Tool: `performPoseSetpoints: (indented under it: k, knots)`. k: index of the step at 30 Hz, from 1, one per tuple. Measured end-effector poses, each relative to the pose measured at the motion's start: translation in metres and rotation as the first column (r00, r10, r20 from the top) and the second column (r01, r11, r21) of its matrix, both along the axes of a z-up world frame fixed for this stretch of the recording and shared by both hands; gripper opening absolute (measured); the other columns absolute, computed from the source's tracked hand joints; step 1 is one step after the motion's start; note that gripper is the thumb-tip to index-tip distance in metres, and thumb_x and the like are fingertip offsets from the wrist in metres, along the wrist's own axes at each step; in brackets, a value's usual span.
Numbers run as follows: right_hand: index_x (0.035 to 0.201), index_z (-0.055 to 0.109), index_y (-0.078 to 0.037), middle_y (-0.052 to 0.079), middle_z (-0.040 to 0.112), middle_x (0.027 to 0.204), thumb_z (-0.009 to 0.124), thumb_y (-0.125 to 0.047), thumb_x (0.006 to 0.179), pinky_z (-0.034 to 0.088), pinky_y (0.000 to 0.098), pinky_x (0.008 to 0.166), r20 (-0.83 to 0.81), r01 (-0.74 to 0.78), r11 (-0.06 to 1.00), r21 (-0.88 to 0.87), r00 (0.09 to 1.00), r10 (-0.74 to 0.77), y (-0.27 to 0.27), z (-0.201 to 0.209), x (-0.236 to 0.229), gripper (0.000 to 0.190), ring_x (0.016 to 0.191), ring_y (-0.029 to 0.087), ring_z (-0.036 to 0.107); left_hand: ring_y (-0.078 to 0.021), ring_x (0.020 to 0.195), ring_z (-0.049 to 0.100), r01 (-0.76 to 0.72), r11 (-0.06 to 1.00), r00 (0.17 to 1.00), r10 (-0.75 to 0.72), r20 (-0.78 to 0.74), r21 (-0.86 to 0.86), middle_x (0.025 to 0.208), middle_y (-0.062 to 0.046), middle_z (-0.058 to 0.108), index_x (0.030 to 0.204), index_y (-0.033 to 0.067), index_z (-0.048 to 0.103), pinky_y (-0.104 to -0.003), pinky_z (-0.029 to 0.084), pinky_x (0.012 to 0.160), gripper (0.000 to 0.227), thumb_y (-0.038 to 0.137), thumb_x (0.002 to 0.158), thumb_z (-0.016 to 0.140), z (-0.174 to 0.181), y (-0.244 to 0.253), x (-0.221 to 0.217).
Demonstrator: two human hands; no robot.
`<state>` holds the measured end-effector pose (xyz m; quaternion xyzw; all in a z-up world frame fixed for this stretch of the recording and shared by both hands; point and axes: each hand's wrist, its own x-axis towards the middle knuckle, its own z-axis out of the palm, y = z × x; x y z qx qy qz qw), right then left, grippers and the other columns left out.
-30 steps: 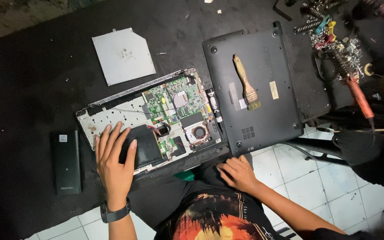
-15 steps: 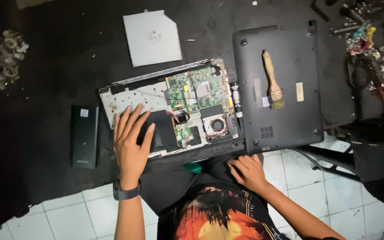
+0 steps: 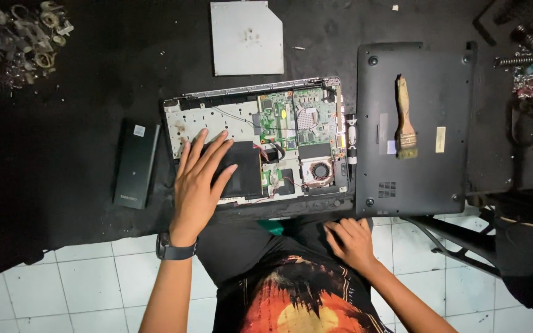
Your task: The person places a black battery into the chassis of a disassembled laptop and connects the internal wires. They then place the back cover onto the laptop and use a screwdriver to secure it with screws.
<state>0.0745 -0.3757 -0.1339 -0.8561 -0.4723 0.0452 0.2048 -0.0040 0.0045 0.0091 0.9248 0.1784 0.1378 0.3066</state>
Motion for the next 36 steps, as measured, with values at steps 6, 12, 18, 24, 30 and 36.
performPoseSetpoints:
  k: [6,12,18,24,30,36]
  knots:
    - [0.097,0.071,-0.022,-0.003,0.048,0.067,0.066,-0.026,0.092,0.041,0.0364,0.067,0.009,0.007,1.000,-0.016,1.000,-0.007,0.000,0.001,-0.001,0.008,0.065,0.021,0.059,-0.0278,0.152,0.028,0.031,1.000,0.998,-0.031,-0.053,-0.003,0.156,-0.004,0.049,0.143,0.0153,0.058,-0.046,0.014,0.126,0.041,0.026,0.104,0.061,0.001,0.001,-0.003]
    - [0.097,0.071,-0.022,-0.003,0.050,0.068,0.067,-0.027,0.092,0.041,0.0351,0.068,-0.002,0.025,0.999,-0.039,1.000,-0.025,-0.003,0.000,-0.002,0.008,0.068,0.020,0.061,-0.0424,0.151,0.021,0.058,0.998,0.991,-0.058,-0.118,-0.007,0.162,-0.019,0.034,0.150,0.0063,0.049,-0.061,0.008,0.121,0.052,0.023,0.103,0.061,0.012,-0.009,0.001]
    - [0.099,0.070,-0.020,-0.004,0.052,0.071,0.069,-0.026,0.094,0.032,0.0356,0.067,0.052,-0.022,1.000,0.010,0.998,0.021,0.000,0.005,-0.001,0.008,0.067,0.018,0.056,-0.0427,0.154,0.012,0.148,0.989,0.973,-0.140,-0.183,0.028,0.166,-0.021,0.016,0.156,0.0055,0.033,-0.060,0.010,0.125,0.066,0.036,0.103,0.058,-0.001,-0.044,-0.003]
    - [0.099,0.069,-0.015,-0.002,0.053,0.072,0.073,-0.018,0.094,0.023,0.0351,0.064,0.105,-0.073,0.995,0.062,0.992,0.066,0.000,0.005,0.001,0.007,0.063,0.017,0.048,-0.0328,0.160,0.009,0.176,0.976,0.965,-0.146,-0.217,0.129,0.171,-0.012,0.008,0.164,0.0151,0.013,-0.052,0.015,0.132,0.076,0.047,0.107,0.051,-0.011,-0.046,-0.010]
    - [0.098,0.069,-0.014,-0.001,0.054,0.073,0.072,-0.018,0.095,0.023,0.0351,0.066,0.124,-0.071,0.995,0.064,0.990,0.063,0.002,0.008,0.002,0.005,0.063,0.018,0.046,-0.0316,0.160,0.011,0.184,0.975,0.964,-0.154,-0.218,0.125,0.171,-0.011,0.010,0.164,0.0154,0.014,-0.050,0.014,0.132,0.076,0.049,0.107,0.050,-0.007,-0.044,-0.010]
    - [0.097,0.069,-0.015,-0.001,0.055,0.073,0.074,-0.017,0.093,0.022,0.0347,0.066,0.117,-0.065,0.995,0.071,0.991,0.056,0.000,0.005,0.001,0.007,0.063,0.017,0.046,-0.0317,0.161,0.010,0.175,0.966,0.962,-0.126,-0.241,0.191,0.171,-0.016,0.007,0.164,0.0168,0.012,-0.047,0.013,0.133,0.078,0.054,0.107,0.049,-0.011,-0.047,-0.011]
